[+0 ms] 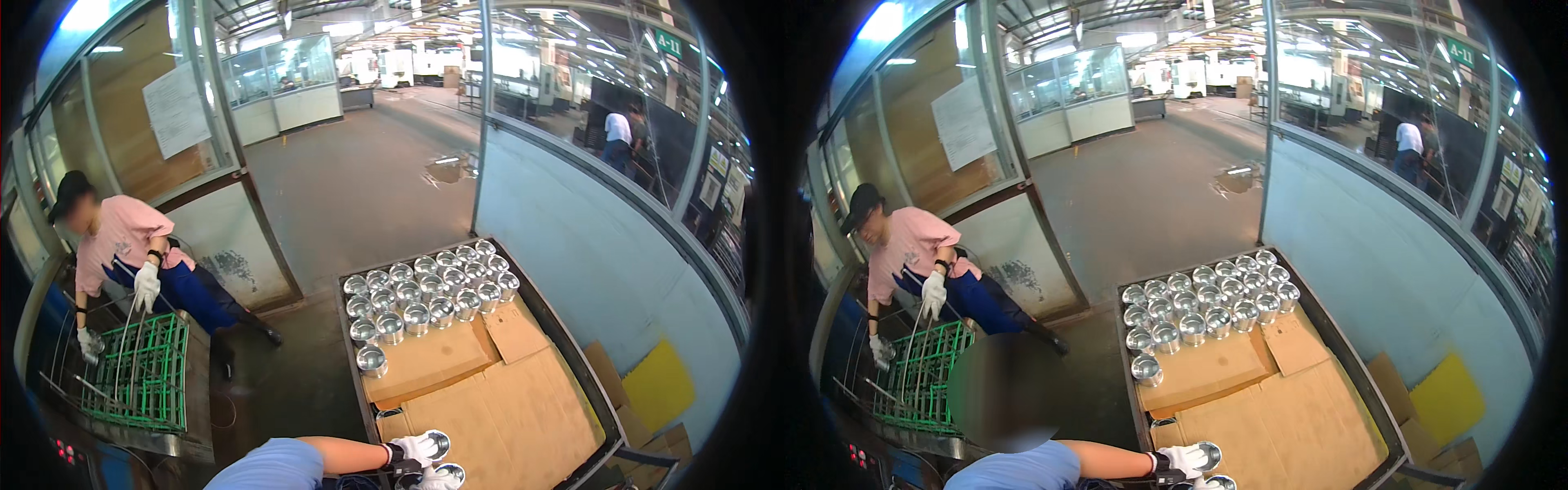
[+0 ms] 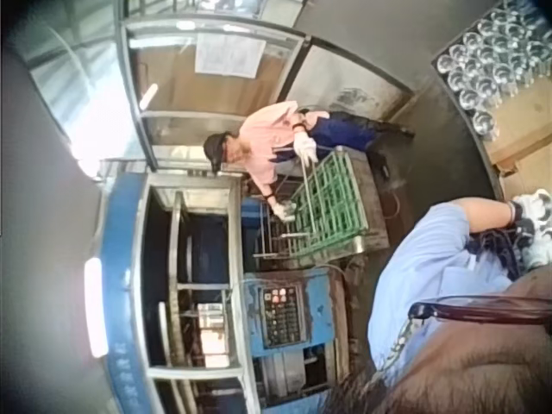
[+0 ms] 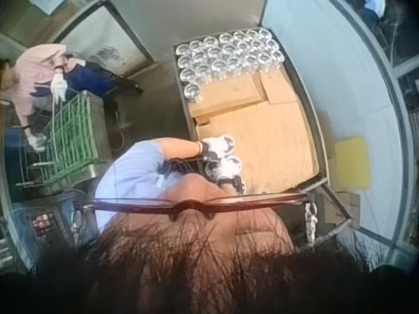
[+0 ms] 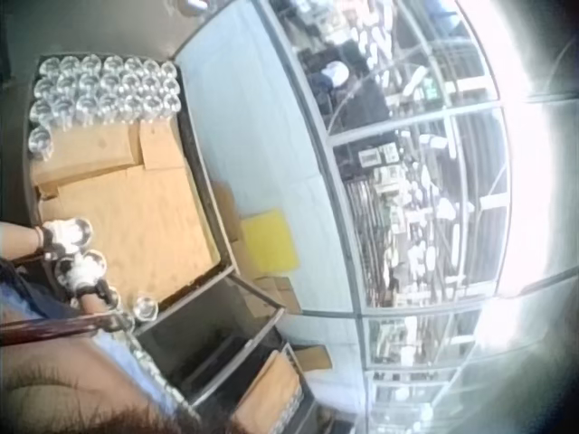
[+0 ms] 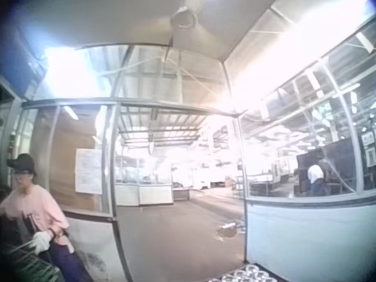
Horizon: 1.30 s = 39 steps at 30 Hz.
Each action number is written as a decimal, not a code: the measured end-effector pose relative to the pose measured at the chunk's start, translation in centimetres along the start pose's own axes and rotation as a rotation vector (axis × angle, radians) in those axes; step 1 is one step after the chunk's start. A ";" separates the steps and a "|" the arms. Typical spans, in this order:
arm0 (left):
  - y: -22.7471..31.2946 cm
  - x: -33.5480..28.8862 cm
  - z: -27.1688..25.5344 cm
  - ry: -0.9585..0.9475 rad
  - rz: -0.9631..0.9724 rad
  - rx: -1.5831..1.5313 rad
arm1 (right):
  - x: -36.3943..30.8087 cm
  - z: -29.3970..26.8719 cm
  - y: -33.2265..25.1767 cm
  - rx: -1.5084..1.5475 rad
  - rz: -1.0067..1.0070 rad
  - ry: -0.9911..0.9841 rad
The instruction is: Operating a parts washer by loading crates with metal cylinders, placing them into the machine, and unloading them into a cart.
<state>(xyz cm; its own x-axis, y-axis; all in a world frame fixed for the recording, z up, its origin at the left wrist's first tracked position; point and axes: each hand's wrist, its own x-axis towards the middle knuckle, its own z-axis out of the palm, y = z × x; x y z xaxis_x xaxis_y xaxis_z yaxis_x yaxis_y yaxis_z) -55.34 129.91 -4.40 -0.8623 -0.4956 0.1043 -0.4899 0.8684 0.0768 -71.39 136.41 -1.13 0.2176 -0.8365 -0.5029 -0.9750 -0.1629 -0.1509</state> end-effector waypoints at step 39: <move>62.6 -68.2 -15.8 0.999 -3.142 -0.407 | -32.2 17.5 -69.7 -0.895 -1.606 -0.825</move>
<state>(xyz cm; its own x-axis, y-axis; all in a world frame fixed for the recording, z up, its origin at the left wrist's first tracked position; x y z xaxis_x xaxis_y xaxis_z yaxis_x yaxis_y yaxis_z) -25.16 217.79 8.93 0.7390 0.5608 -0.3734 0.6729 -0.5866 0.4507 -9.71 183.83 10.72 0.4548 0.6570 -0.6012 0.4017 -0.7538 -0.5200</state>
